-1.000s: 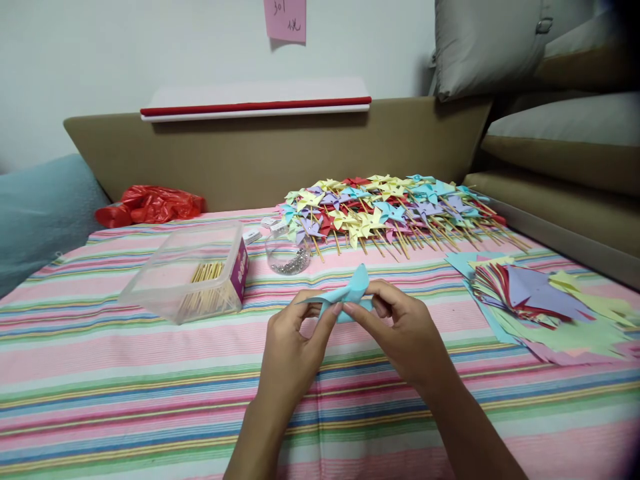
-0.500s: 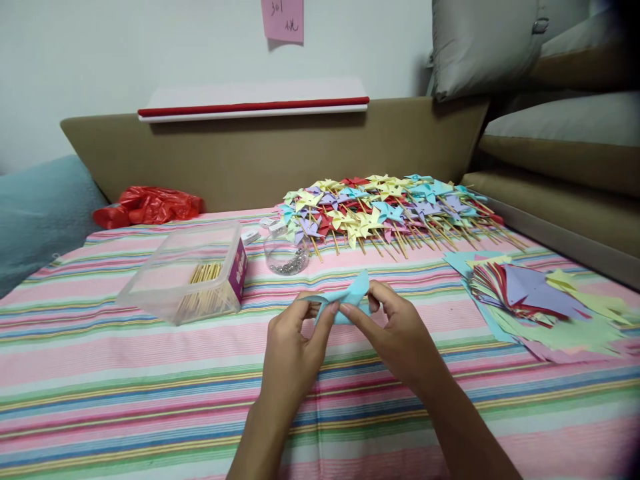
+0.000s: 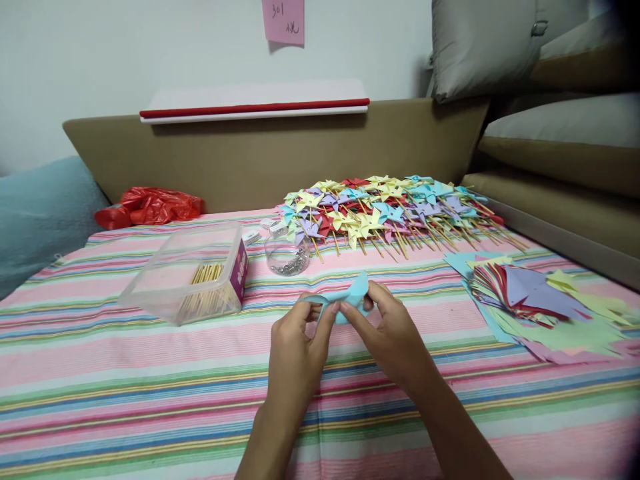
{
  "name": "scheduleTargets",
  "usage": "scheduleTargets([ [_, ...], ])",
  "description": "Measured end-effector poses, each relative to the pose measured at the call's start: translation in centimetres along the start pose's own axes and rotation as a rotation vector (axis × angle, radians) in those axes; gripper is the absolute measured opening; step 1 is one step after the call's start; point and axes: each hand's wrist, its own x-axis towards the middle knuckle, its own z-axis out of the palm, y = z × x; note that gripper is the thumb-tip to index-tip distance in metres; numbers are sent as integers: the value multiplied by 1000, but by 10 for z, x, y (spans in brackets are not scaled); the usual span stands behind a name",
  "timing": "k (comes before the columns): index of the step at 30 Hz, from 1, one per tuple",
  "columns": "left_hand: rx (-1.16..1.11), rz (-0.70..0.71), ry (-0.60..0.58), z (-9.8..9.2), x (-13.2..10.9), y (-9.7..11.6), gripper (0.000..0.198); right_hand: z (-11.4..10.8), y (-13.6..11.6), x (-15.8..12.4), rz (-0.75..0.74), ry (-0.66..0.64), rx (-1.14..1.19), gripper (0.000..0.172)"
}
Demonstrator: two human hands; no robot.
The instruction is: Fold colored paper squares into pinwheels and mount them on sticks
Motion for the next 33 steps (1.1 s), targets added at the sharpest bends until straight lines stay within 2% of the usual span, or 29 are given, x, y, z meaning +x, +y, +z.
scheduleTargets([
  [3, -37, -14, -33, -2, 1, 0, 19, -1, 1, 0, -5, 4, -4, 18],
  [8, -157, -15, -167, -9, 5, 1, 9, -2, 4, 0, -4, 6, 34, 13],
  [12, -231, -32, -174, -11, 6, 3, 13, -1, 7, 0, 30, 41, 42, 14],
  [18, -213, -36, -185, -10, 8, 2, 11, -4, 5, 1, 55, 5, 102, 18],
  [22, -200, -35, -180, -12, 8, 0, 23, -7, 3, 2, 73, 9, 224, 24],
  [25, -187, -46, -145, -12, 7, 0, 16, -6, 3, 3, 120, 5, 339, 31],
  [29, -146, -36, -73, -7, 6, 2, 11, -6, 1, 2, 147, -66, 500, 33],
  [33, -104, -6, -28, -3, 4, 5, 8, -7, -2, 1, 138, -87, 516, 30],
])
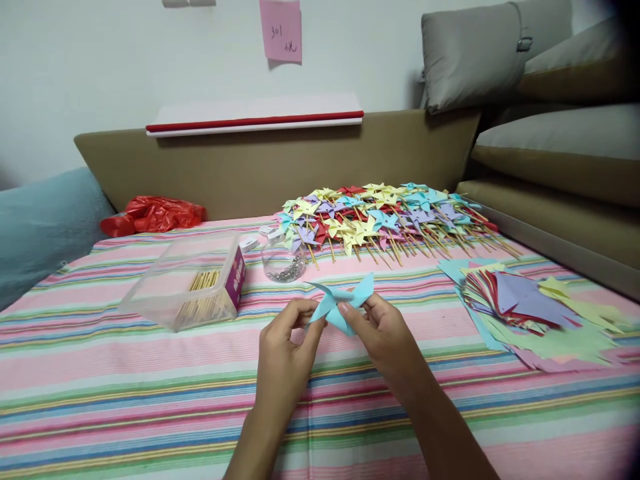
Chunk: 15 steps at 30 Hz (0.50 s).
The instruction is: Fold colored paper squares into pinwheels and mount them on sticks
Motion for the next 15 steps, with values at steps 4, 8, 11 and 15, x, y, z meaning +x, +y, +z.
scheduleTargets([
  [4, 6, 24, 21, 3, -1, 1, 7, 1, 0, 0, -3, -13, 40, 30],
  [8, 97, 78, -45, -7, -4, 4, 14, 1, -1, 0, 6, 22, 141, 35],
  [11, 316, 167, -19, -39, -4, 15, 24, -5, -4, 1, 65, 90, 205, 42],
  [15, 576, 49, 251, -108, 22, 25, 25, -17, -6, 2, 135, 163, 335, 49],
])
